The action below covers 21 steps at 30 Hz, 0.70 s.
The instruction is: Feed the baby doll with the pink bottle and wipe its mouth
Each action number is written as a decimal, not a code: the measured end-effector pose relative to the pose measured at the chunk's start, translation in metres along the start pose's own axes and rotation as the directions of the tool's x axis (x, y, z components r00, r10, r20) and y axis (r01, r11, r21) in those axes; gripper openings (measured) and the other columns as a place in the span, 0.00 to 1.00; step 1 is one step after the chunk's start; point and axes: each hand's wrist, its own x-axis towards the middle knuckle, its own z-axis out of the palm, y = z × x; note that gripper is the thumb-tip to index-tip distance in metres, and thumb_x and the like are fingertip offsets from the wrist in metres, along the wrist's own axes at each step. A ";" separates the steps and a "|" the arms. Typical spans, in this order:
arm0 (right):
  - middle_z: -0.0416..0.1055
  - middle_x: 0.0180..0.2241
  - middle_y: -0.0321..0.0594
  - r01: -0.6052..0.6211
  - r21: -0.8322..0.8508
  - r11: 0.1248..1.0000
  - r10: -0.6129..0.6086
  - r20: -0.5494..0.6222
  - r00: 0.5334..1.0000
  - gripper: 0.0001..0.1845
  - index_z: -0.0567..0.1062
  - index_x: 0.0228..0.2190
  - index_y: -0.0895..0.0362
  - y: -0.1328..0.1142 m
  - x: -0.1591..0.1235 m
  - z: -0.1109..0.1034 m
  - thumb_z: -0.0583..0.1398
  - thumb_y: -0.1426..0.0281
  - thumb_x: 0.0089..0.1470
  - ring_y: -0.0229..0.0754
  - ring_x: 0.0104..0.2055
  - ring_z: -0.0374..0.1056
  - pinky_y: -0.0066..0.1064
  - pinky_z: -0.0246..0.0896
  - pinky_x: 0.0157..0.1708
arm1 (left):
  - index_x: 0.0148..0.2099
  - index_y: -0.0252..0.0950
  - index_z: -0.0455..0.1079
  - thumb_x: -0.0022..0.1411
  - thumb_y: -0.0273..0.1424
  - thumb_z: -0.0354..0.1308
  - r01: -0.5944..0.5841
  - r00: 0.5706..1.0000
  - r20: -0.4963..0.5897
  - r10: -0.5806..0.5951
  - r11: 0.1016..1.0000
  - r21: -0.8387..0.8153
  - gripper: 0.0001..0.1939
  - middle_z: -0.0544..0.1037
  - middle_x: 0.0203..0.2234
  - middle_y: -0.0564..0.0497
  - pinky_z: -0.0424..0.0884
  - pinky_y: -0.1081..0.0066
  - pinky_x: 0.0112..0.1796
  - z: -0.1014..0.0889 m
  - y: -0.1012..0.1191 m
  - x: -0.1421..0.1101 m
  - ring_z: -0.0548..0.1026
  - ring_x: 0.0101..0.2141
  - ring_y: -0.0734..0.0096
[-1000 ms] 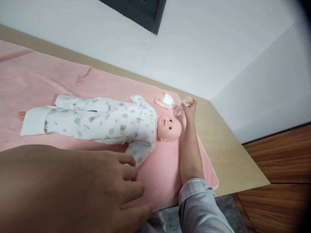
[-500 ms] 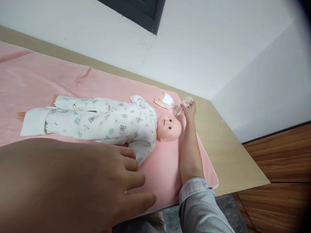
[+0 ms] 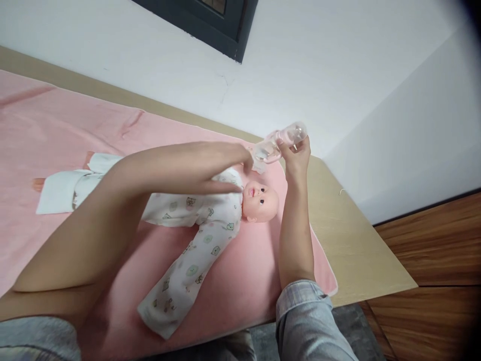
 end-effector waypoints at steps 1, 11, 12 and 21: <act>0.69 0.52 0.45 0.014 0.014 1.000 -0.015 0.042 0.999 0.31 0.66 0.52 0.54 -0.013 -0.005 0.010 0.68 0.59 0.50 0.50 0.57 0.69 0.46 0.67 0.56 | 0.56 0.37 0.67 0.70 0.44 0.50 0.026 0.998 -0.056 -0.026 1.000 0.000 0.21 0.75 0.50 0.46 0.71 0.60 0.48 0.002 -0.005 0.006 0.76 0.47 0.55; 0.68 0.55 0.41 -0.067 0.155 0.986 0.024 0.267 0.963 0.36 0.63 0.53 0.47 -0.088 -0.062 0.079 0.70 0.51 0.49 0.50 0.61 0.66 0.50 0.63 0.62 | 0.61 0.40 0.57 0.59 0.35 0.62 0.271 0.889 -0.356 -0.289 0.957 -0.101 0.30 0.75 0.50 0.45 0.73 0.59 0.46 0.021 -0.016 0.022 0.75 0.51 0.51; 0.68 0.56 0.41 -0.075 0.157 0.985 0.030 0.267 0.963 0.37 0.62 0.54 0.46 -0.088 -0.063 0.080 0.69 0.50 0.49 0.50 0.62 0.66 0.50 0.63 0.63 | 0.63 0.40 0.56 0.58 0.34 0.62 0.289 0.883 -0.355 -0.308 0.951 -0.107 0.33 0.76 0.50 0.46 0.73 0.58 0.46 0.020 -0.015 0.023 0.75 0.51 0.51; 0.68 0.54 0.41 -0.085 0.287 0.954 0.034 0.180 0.983 0.34 0.63 0.53 0.48 -0.089 -0.061 0.082 0.70 0.55 0.50 0.47 0.62 0.66 0.47 0.64 0.63 | 0.67 0.42 0.55 0.56 0.33 0.60 0.380 0.872 -0.311 -0.378 0.923 -0.055 0.37 0.75 0.53 0.46 0.72 0.57 0.48 0.023 -0.018 0.028 0.74 0.53 0.48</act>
